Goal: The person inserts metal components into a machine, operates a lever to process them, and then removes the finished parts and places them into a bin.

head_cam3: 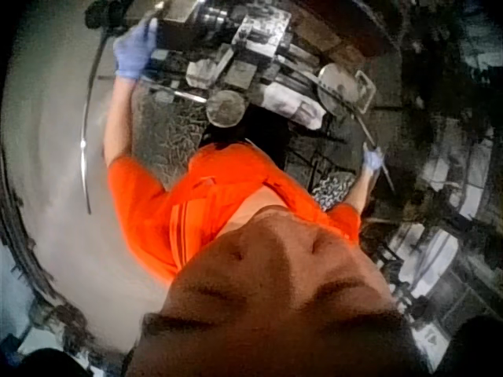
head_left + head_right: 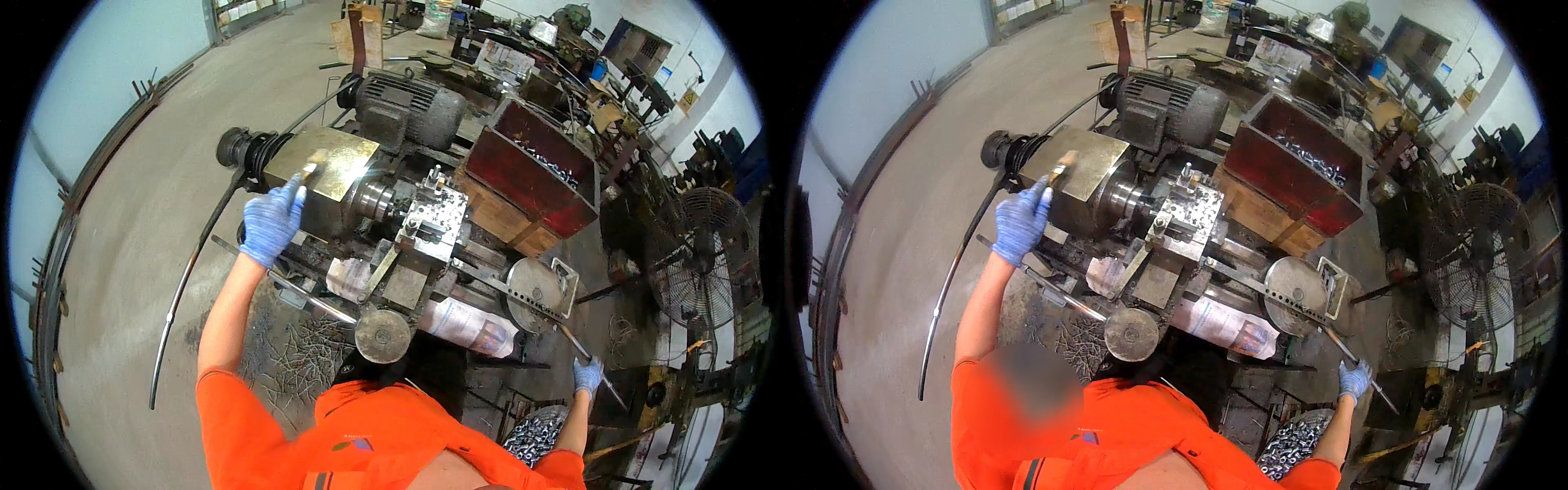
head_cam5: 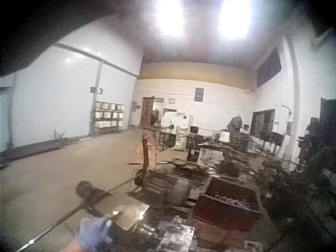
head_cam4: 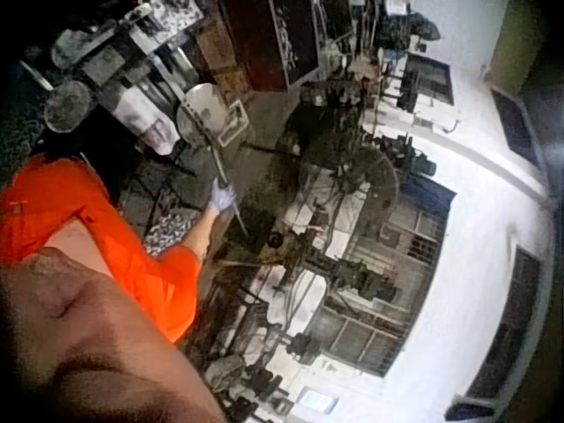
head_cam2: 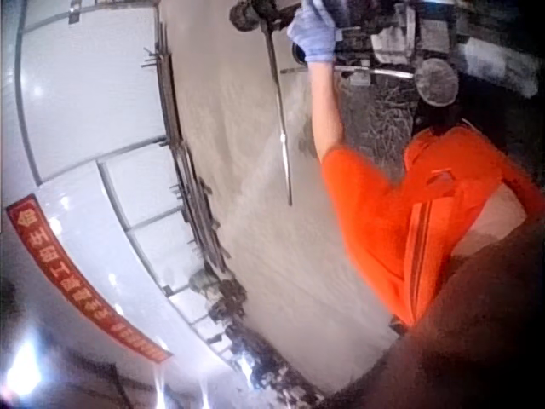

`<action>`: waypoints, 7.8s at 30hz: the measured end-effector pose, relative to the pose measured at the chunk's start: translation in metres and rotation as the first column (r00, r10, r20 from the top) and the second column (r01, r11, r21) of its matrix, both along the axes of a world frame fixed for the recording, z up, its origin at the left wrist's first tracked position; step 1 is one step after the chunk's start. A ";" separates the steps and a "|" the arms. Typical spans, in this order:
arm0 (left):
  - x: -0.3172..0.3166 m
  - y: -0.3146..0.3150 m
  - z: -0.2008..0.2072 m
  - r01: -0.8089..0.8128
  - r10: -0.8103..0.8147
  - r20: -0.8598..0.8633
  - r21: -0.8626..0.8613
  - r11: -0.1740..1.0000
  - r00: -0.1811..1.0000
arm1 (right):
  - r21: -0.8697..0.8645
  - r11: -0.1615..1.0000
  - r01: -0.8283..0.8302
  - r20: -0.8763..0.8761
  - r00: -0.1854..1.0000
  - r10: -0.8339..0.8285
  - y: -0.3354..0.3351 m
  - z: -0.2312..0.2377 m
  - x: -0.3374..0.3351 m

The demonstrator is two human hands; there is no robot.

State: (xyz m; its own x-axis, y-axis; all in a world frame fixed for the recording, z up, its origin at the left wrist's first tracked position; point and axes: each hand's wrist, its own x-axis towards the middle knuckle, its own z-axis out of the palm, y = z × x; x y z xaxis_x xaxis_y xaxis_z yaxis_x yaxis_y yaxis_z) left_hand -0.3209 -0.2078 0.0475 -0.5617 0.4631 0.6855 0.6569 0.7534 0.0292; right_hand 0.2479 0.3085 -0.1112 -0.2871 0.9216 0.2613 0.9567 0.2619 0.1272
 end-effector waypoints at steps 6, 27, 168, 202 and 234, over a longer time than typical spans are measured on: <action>0.004 -0.024 0.001 -0.129 0.138 0.129 -0.078 0.989 0.982 | -0.027 1.000 0.011 -0.024 1.000 -0.011 0.000 0.001 -0.008; 0.051 0.070 -0.049 0.320 -0.221 0.488 -0.130 0.938 0.844 | 0.014 0.999 0.045 -0.020 0.999 -0.045 -0.005 -0.004 -0.005; -0.015 -0.078 -0.196 -0.725 -0.370 0.689 0.687 0.058 0.623 | -0.363 0.760 0.540 0.140 0.837 -0.528 -0.137 -0.020 0.186; -0.020 -0.083 -0.208 -0.737 -0.374 0.705 0.671 0.078 0.602 | -0.375 0.731 0.570 0.126 0.812 -0.569 -0.166 0.009 0.151; -0.019 -0.084 -0.208 -0.704 -0.419 0.660 0.707 0.066 0.624 | -0.347 0.739 0.578 0.080 0.803 -0.591 -0.161 -0.037 0.192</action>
